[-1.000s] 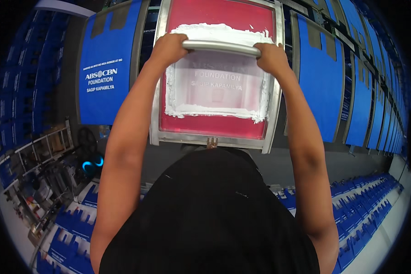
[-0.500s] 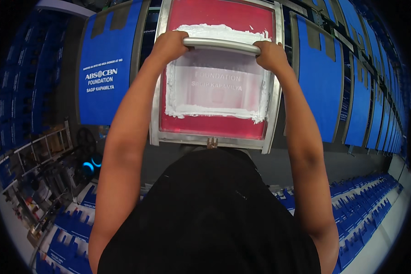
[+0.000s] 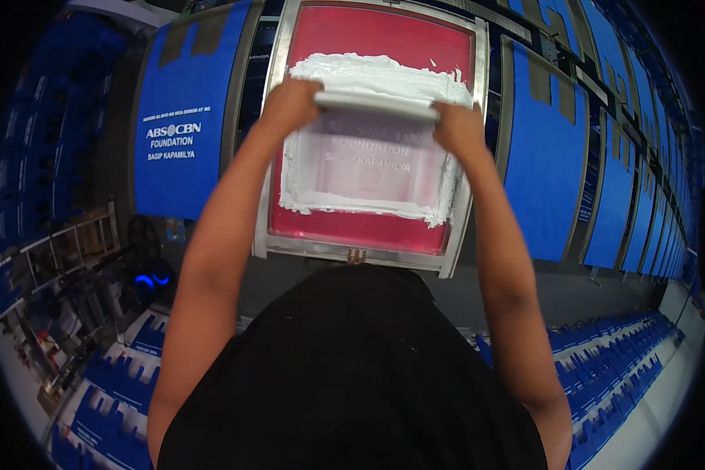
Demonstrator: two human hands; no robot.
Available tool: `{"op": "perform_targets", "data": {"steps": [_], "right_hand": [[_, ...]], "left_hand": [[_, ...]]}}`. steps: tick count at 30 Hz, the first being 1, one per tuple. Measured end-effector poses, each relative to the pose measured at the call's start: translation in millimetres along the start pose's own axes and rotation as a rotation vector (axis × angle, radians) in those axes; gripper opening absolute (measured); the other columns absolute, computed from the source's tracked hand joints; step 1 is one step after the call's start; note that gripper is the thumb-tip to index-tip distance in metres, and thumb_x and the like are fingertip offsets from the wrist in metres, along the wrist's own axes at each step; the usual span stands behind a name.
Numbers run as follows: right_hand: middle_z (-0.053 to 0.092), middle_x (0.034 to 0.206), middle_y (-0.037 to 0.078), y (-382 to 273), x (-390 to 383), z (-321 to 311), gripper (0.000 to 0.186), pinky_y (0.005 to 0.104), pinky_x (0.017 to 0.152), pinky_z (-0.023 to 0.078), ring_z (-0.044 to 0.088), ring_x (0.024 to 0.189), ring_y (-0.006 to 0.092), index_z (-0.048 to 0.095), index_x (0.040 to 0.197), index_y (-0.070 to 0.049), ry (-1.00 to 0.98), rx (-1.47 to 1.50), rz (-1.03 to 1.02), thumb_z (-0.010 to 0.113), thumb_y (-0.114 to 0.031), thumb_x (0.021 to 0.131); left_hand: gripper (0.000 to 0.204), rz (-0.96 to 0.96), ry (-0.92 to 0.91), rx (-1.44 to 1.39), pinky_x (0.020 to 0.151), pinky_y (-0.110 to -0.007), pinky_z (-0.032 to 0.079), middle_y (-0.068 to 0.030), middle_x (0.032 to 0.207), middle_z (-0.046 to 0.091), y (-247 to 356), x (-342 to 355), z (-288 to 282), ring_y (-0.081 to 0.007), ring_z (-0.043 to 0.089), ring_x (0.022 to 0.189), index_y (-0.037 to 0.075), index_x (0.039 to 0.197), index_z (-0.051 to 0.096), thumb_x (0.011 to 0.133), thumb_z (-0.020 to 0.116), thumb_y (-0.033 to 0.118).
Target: The person uses a squeegee to spread white ink evenly across a screen printing frame held in a vertical position. The person repeatedly moves the squeegee back and forth to ensure the ink covers the entire surface of the screen.
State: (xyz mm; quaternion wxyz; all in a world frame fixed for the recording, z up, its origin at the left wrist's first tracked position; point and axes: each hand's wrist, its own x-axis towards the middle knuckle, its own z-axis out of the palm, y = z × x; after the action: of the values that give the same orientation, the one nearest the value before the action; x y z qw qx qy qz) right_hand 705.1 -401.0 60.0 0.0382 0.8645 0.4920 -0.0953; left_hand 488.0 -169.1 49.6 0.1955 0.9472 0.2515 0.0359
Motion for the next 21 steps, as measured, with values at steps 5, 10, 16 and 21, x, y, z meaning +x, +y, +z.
{"op": "perform_targets", "data": {"steps": [5, 10, 16, 21], "right_hand": [[0.069, 0.106, 0.015, 18, 64, -51, 0.054, 0.038, 0.093, 0.049, 0.064, 0.102, 0.0324, 0.068, 0.117, -0.019, -0.125, 0.137, -0.066, 0.056, -0.01, 0.065], [0.07, 0.099, 0.019, 34, 81, -109, 0.058, 0.0386, 0.079, 0.055, 0.069, 0.088, 0.0315, 0.065, 0.121, -0.011, -0.211, 0.168, -0.061, 0.057, -0.009, 0.064], [0.07, 0.102, 0.017, 25, 109, -65, 0.062, 0.0378, 0.083, 0.054, 0.069, 0.089, 0.0308, 0.063, 0.121, -0.008, -0.287, 0.262, -0.053, 0.072, -0.007, 0.06], [0.068, 0.105, 0.02, -4, 109, -47, 0.057, 0.0395, 0.088, 0.051, 0.065, 0.099, 0.0341, 0.063, 0.121, -0.008, -0.057, 0.131, -0.263, 0.061, -0.006, 0.064]], "left_hand": [[0.047, -0.093, -0.17, -0.021, 0.082, -0.042, 0.051, -0.0166, 0.097, 0.069, 0, 46, -47, -0.0351, 0.065, 0.092, 0.008, 0.104, 0.069, 0.068, 0.082, 0.034], [0.051, 0.121, 0.559, 0.12, 0.087, -0.044, 0.048, -0.0164, 0.117, 0.059, 30, -32, -74, -0.038, 0.056, 0.105, 0.007, 0.116, 0.06, 0.077, 0.077, 0.036], [0.059, -0.433, -0.955, -0.726, 0.063, -0.038, 0.045, -0.0162, 0.072, 0.062, 82, -259, 54, -0.0219, 0.058, 0.066, -0.003, 0.084, 0.067, 0.088, 0.059, 0.055], [0.041, -0.483, -0.707, -1.317, 0.063, -0.029, 0.044, -0.001, 0.072, 0.061, 99, -301, 139, -0.0072, 0.053, 0.069, -0.001, 0.089, 0.067, 0.095, 0.06, 0.038]]}}
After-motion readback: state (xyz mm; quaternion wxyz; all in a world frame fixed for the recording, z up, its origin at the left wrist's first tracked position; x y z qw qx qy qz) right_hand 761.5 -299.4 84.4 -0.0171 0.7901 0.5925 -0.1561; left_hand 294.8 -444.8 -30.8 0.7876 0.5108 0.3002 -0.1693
